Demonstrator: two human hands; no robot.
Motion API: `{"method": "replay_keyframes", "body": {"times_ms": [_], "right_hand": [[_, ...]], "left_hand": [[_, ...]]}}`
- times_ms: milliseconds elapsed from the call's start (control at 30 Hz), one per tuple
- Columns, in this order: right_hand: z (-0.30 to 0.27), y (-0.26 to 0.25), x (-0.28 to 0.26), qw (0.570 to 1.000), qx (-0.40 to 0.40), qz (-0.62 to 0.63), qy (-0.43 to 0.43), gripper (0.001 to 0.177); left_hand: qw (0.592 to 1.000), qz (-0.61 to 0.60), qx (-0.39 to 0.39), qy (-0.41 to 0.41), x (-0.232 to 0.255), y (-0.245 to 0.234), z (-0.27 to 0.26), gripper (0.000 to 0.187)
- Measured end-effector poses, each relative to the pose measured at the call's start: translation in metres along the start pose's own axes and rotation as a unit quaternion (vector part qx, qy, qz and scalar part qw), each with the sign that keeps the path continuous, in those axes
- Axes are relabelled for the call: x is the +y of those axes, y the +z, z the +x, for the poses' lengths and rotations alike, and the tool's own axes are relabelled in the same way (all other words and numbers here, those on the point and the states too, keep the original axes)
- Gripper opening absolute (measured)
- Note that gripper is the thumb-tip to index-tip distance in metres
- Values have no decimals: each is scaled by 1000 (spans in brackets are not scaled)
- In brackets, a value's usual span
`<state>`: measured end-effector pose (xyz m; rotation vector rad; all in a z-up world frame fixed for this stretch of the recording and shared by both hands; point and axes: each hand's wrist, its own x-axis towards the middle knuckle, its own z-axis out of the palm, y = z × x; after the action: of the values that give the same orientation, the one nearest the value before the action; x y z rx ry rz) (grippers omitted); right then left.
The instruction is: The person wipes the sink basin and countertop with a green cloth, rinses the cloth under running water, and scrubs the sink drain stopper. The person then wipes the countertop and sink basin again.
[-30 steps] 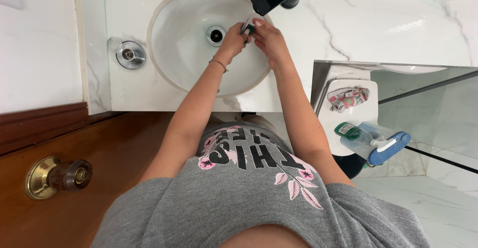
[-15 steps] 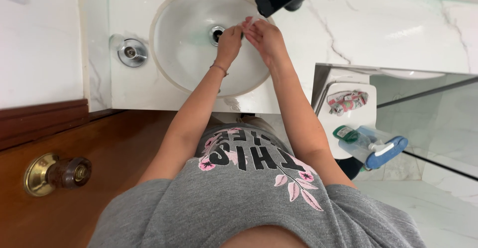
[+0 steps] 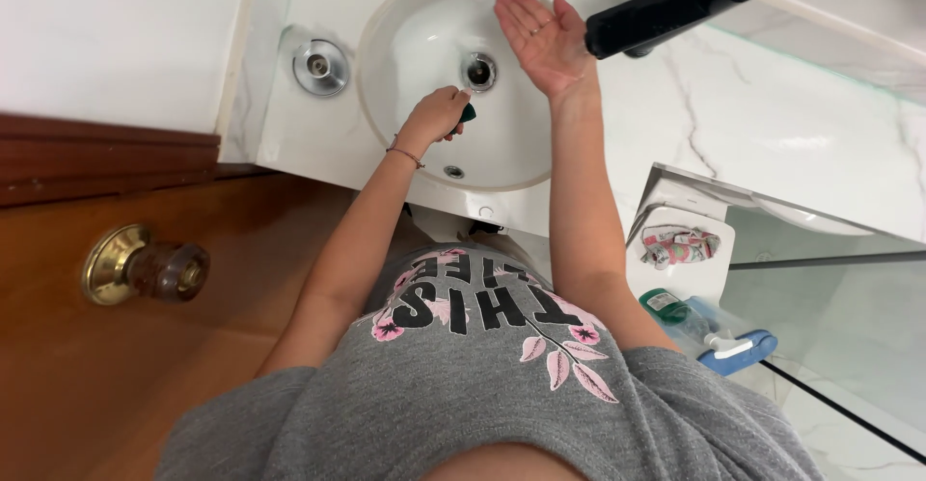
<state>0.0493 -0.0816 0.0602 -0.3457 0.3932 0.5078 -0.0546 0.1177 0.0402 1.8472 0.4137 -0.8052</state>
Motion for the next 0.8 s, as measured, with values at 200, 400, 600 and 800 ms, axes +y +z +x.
{"method": "replay_keyframes", "body": {"times_ms": [200,400,600,800], "right_hand": [[-7,-45,15,963,246,34,-106,21],[38,-117,25,953,254,49,-158,27],[26,29,98,904,99,-408,-77,53],[-38,22,103,862,113,-493,15,51]], "left_hand": [[996,75,30,29,-5,-12,-16,42],[982,151,28,109,-15,-20,-25,42],[987,134,70,53,-21,-14,-27,39],[965,-193,85,157,-35,-19,16,18]]}}
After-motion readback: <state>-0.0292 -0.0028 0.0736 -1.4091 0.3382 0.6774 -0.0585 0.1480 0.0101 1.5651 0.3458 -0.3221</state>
